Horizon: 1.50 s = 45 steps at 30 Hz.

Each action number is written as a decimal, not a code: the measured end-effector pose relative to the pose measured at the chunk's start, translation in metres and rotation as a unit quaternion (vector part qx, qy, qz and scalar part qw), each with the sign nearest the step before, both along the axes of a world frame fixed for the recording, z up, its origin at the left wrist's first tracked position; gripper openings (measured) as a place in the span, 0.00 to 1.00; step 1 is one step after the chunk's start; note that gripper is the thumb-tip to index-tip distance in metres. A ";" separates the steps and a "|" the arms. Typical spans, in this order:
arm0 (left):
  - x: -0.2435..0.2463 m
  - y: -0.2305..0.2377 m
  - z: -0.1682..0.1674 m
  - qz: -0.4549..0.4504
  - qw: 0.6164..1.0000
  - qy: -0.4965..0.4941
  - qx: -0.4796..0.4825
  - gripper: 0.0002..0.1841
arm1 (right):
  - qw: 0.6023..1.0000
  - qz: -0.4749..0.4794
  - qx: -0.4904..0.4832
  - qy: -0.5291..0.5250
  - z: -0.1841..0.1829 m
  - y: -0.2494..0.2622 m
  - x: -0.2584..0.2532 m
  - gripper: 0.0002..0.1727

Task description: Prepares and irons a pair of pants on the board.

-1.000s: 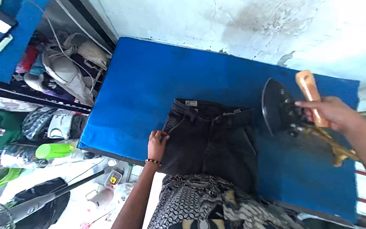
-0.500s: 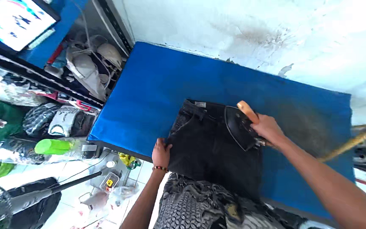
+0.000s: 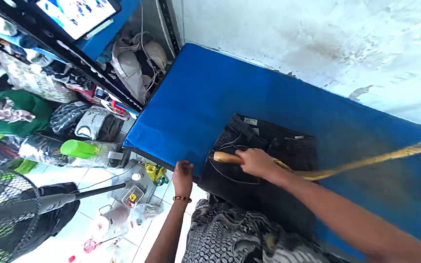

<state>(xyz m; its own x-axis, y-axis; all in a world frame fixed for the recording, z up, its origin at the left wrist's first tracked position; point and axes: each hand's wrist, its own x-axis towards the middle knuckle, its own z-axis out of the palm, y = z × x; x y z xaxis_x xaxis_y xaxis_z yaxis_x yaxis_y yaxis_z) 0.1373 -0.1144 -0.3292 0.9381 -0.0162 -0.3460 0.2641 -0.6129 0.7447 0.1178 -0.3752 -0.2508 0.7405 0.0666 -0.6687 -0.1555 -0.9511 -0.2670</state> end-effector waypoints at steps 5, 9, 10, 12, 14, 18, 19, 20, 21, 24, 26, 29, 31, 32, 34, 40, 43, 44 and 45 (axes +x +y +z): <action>0.018 0.058 0.023 0.119 0.979 -0.155 -0.052 0.16 | 0.982 -0.167 -0.021 -0.083 -0.004 -0.010 0.055 0.17; 0.023 0.069 0.024 0.181 0.959 -0.198 -0.087 0.14 | 0.976 -0.189 -0.047 -0.094 -0.009 -0.029 0.111 0.17; 0.023 0.066 0.025 0.177 0.958 -0.204 -0.094 0.14 | 0.977 -0.182 -0.054 -0.096 -0.006 -0.032 0.119 0.16; 0.027 0.062 0.030 0.152 0.956 -0.236 -0.087 0.15 | 0.978 -0.173 -0.061 -0.095 0.010 -0.038 0.125 0.16; 0.028 0.066 0.031 0.124 0.955 -0.261 -0.064 0.15 | 0.980 -0.161 -0.059 -0.097 0.031 -0.048 0.102 0.14; 0.034 0.052 0.019 0.080 0.965 -0.245 -0.050 0.17 | 0.985 -0.121 -0.047 -0.114 0.059 -0.072 -0.017 0.17; 0.033 0.039 0.016 0.041 0.972 -0.228 -0.044 0.18 | 0.990 -0.085 -0.058 -0.093 0.054 -0.077 -0.049 0.21; 0.031 0.022 0.013 -0.015 0.976 -0.216 -0.023 0.19 | 0.995 -0.047 -0.063 -0.056 0.045 -0.083 -0.077 0.22; 0.025 0.002 0.006 -0.085 0.973 -0.214 0.009 0.20 | 0.998 -0.019 -0.068 -0.009 0.033 -0.092 -0.100 0.25; -0.002 -0.049 -0.036 -0.244 0.937 -0.234 0.092 0.22 | 0.994 -0.055 -0.070 0.055 0.000 -0.127 -0.134 0.26; -0.014 -0.063 -0.069 -0.250 0.922 -0.269 0.119 0.23 | 0.987 -0.140 -0.072 0.012 -0.004 -0.145 -0.128 0.25; -0.017 -0.068 -0.083 -0.233 0.916 -0.290 0.153 0.23 | 0.964 -0.250 -0.077 -0.039 -0.008 -0.161 -0.101 0.23; -0.020 -0.064 -0.087 -0.228 0.912 -0.303 0.157 0.25 | 0.950 -0.295 -0.064 -0.083 -0.014 -0.173 -0.085 0.20; -0.021 -0.064 -0.088 -0.218 0.914 -0.307 0.154 0.26 | 0.946 -0.305 -0.054 -0.092 -0.015 -0.181 -0.076 0.18; -0.018 -0.074 -0.077 -0.175 0.924 -0.309 0.143 0.28 | 0.948 -0.306 -0.035 -0.080 -0.012 -0.196 -0.060 0.16; 0.027 -0.205 0.007 -0.384 0.875 -0.282 0.092 0.15 | 0.942 -0.333 0.008 -0.042 -0.002 -0.210 -0.063 0.23; 0.066 -0.262 0.024 -0.553 0.787 -0.202 0.185 0.16 | 0.929 -0.367 0.038 -0.016 0.023 -0.208 -0.073 0.24; 0.080 -0.275 0.022 -0.592 0.753 -0.167 0.232 0.16 | 0.930 -0.365 0.041 -0.008 0.033 -0.207 -0.076 0.26; 0.092 -0.284 0.021 -0.621 0.721 -0.137 0.274 0.14 | 0.930 -0.366 0.045 -0.007 0.042 -0.204 -0.080 0.27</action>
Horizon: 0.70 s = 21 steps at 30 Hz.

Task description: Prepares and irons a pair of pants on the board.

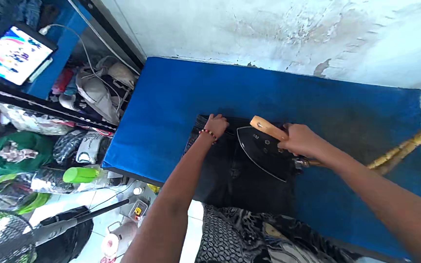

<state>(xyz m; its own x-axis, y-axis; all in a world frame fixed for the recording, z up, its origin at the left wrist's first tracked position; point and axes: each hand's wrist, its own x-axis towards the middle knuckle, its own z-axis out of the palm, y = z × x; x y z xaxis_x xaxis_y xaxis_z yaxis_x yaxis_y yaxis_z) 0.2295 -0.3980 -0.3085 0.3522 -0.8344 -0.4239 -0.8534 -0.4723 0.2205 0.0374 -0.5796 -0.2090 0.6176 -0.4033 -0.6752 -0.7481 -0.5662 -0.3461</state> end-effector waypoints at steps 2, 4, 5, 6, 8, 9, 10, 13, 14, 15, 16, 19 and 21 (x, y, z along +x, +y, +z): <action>0.019 -0.009 0.000 -0.030 0.996 0.020 0.077 0.14 | 1.000 -0.004 -0.004 -0.002 0.010 0.001 -0.009 0.29; 0.030 -0.014 0.002 -0.046 0.992 0.056 0.107 0.16 | 1.000 -0.004 -0.011 0.009 0.007 -0.003 -0.017 0.33; 0.034 -0.014 0.003 -0.055 0.990 0.072 0.108 0.15 | 1.000 -0.003 -0.015 0.022 0.005 -0.004 -0.019 0.35; 0.038 -0.014 0.003 -0.058 0.990 0.085 0.100 0.15 | 0.999 -0.002 -0.022 0.034 0.003 -0.003 -0.019 0.35; 0.045 -0.014 -0.001 -0.040 0.992 0.091 0.076 0.14 | 0.997 0.007 -0.047 0.055 -0.005 0.003 -0.013 0.33; 0.047 -0.013 -0.004 -0.025 0.994 0.086 0.067 0.15 | 0.996 0.015 -0.064 0.063 -0.010 0.010 -0.006 0.31; 0.049 -0.012 -0.009 -0.009 0.995 0.081 0.059 0.15 | 0.994 0.024 -0.074 0.076 -0.016 0.021 0.004 0.31; 0.048 0.000 -0.020 0.064 0.995 0.073 -0.006 0.15 | 0.991 0.057 -0.079 0.090 -0.035 0.062 0.048 0.34; 0.046 0.009 -0.018 0.118 0.988 0.065 -0.071 0.16 | 0.992 0.061 -0.075 0.076 -0.040 0.073 0.064 0.34; 0.047 0.020 -0.013 0.190 0.970 0.051 -0.141 0.17 | 0.994 0.060 -0.071 0.056 -0.043 0.081 0.078 0.33; 0.050 0.031 -0.006 0.266 0.942 0.038 -0.200 0.18 | 0.995 0.055 -0.069 0.035 -0.046 0.084 0.091 0.31; 0.061 0.069 0.008 0.434 0.850 -0.003 -0.300 0.20 | 0.995 0.059 -0.074 -0.014 -0.050 0.074 0.107 0.26; 0.060 0.095 0.009 0.477 0.835 0.007 -0.273 0.21 | 0.991 0.090 -0.095 -0.007 -0.038 0.063 0.102 0.24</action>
